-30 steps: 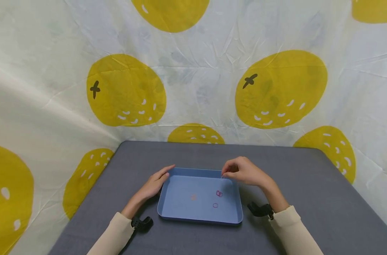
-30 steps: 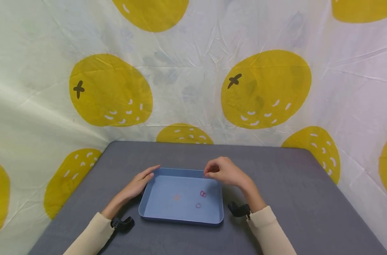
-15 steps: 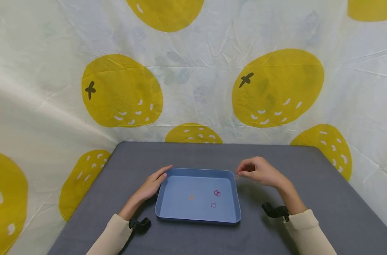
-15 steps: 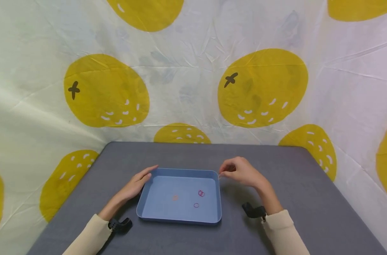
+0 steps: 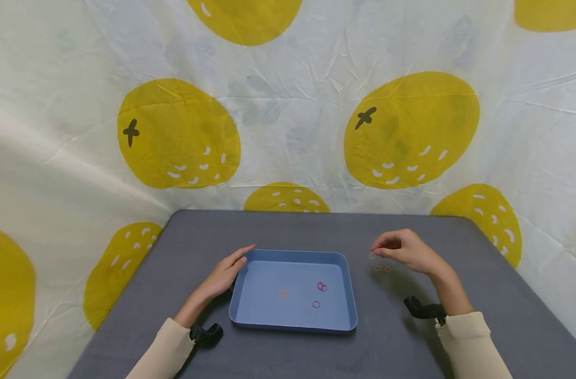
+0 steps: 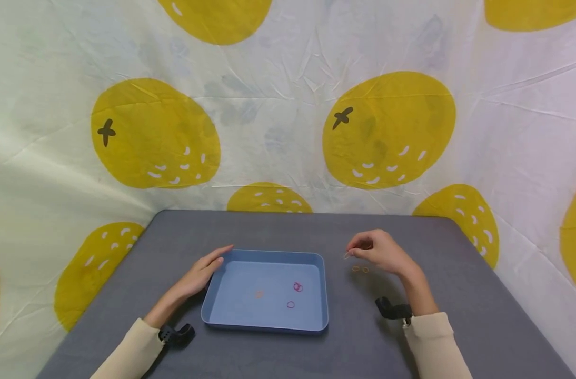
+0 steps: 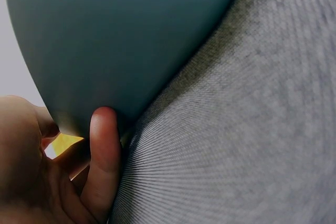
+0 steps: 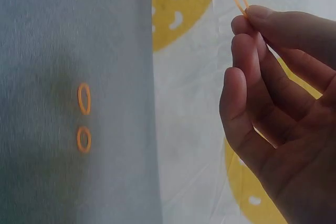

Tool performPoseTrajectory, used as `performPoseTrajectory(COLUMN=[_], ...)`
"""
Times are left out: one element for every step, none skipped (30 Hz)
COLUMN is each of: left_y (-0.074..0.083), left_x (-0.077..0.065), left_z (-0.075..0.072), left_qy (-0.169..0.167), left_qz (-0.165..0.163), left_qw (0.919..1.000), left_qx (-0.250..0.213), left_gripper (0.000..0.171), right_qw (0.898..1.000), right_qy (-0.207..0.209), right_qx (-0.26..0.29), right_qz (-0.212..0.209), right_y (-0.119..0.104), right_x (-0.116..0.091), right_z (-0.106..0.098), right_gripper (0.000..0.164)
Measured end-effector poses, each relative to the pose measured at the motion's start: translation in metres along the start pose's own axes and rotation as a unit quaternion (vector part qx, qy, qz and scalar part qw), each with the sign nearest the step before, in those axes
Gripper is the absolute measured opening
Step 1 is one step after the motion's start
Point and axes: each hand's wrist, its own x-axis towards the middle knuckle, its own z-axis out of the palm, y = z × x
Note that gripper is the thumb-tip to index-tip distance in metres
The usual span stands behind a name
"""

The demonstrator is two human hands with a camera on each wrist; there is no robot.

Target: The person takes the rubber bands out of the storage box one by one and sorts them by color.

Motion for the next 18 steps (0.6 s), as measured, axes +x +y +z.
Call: performPoseTrajectory(left_y=[0.0, 0.0, 0.0, 0.0, -0.001, -0.001, -0.002, -0.002, -0.002, -0.002, -0.002, -0.002, -0.002, -0.002, -0.002, -0.002, -0.002, -0.001], left_x=[0.0, 0.0, 0.0, 0.0, 0.0, 0.001, 0.001, 0.001, 0.001, 0.001, 0.002, 0.002, 0.002, 0.002, 0.002, 0.002, 0.002, 0.001], left_z=[0.0, 0.0, -0.001, 0.0, 0.0, 0.0, 0.0, 0.001, 0.001, 0.001, 0.001, 0.001, 0.001, 0.001, 0.002, 0.001, 0.001, 0.001], left_qy=[-0.001, -0.001, -0.001, -0.001, -0.001, -0.002, -0.001, -0.001, -0.001, 0.0, 0.0, 0.0, 0.002, 0.002, 0.004, 0.004, 0.005, 0.005], left_qz=[0.003, 0.002, 0.001, 0.002, 0.003, 0.008, 0.009, 0.008, 0.01, 0.012, 0.012, 0.014, 0.012, 0.011, 0.011, 0.012, 0.01, 0.01], left_qw=[1.0, 1.0, 1.0, 1.0, 1.0, 1.0, 0.9999, 1.0, 0.9999, 0.9999, 0.9999, 0.9999, 0.9999, 0.9999, 0.9999, 0.9999, 0.9999, 0.9999], left_qx=[0.003, 0.004, 0.004, 0.004, 0.003, 0.006, 0.007, 0.005, 0.006, 0.006, 0.005, 0.005, 0.003, 0.003, 0.003, 0.003, 0.002, 0.004], left_gripper=[0.045, 0.045, 0.045, 0.046, 0.046, 0.046, 0.046, 0.046, 0.046, 0.046, 0.046, 0.046, 0.046, 0.045, 0.045, 0.045, 0.045, 0.045], right_qw=[1.0, 1.0, 1.0, 1.0, 1.0, 1.0, 1.0, 1.0, 0.999, 0.999, 0.999, 0.999, 0.998, 0.998, 0.997, 0.997, 0.996, 0.996], right_qy=[0.002, 0.003, 0.005, 0.007, 0.009, 0.01, 0.009, 0.008, 0.009, 0.006, 0.003, 0.0, -0.003, -0.004, -0.005, -0.007, -0.008, -0.008], right_qx=[0.001, -0.001, -0.002, -0.002, -0.002, -0.003, -0.003, -0.005, -0.006, -0.006, -0.007, -0.009, -0.012, -0.015, -0.02, -0.023, -0.028, -0.035], right_qz=[-0.001, 0.0, 0.001, 0.004, 0.009, 0.014, 0.019, 0.025, 0.033, 0.04, 0.046, 0.052, 0.057, 0.063, 0.071, 0.075, 0.08, 0.085], right_y=[0.002, 0.004, 0.007, 0.009, 0.012, 0.015, 0.018, 0.021, 0.025, 0.028, 0.032, 0.036, 0.04, 0.044, 0.048, 0.051, 0.055, 0.058], right_x=[-0.001, -0.002, -0.002, -0.004, -0.005, -0.007, -0.009, -0.011, -0.012, -0.014, -0.015, -0.016, -0.017, -0.018, -0.019, -0.019, -0.02, -0.02], right_z=[-0.001, -0.003, -0.004, -0.006, -0.007, -0.009, -0.011, -0.013, -0.014, -0.016, -0.018, -0.019, -0.021, -0.022, -0.023, -0.023, -0.023, -0.022], right_gripper=[0.01, 0.01, 0.01, 0.01, 0.01, 0.01, 0.011, 0.011, 0.011, 0.012, 0.013, 0.013, 0.013, 0.013, 0.013, 0.013, 0.013, 0.013])
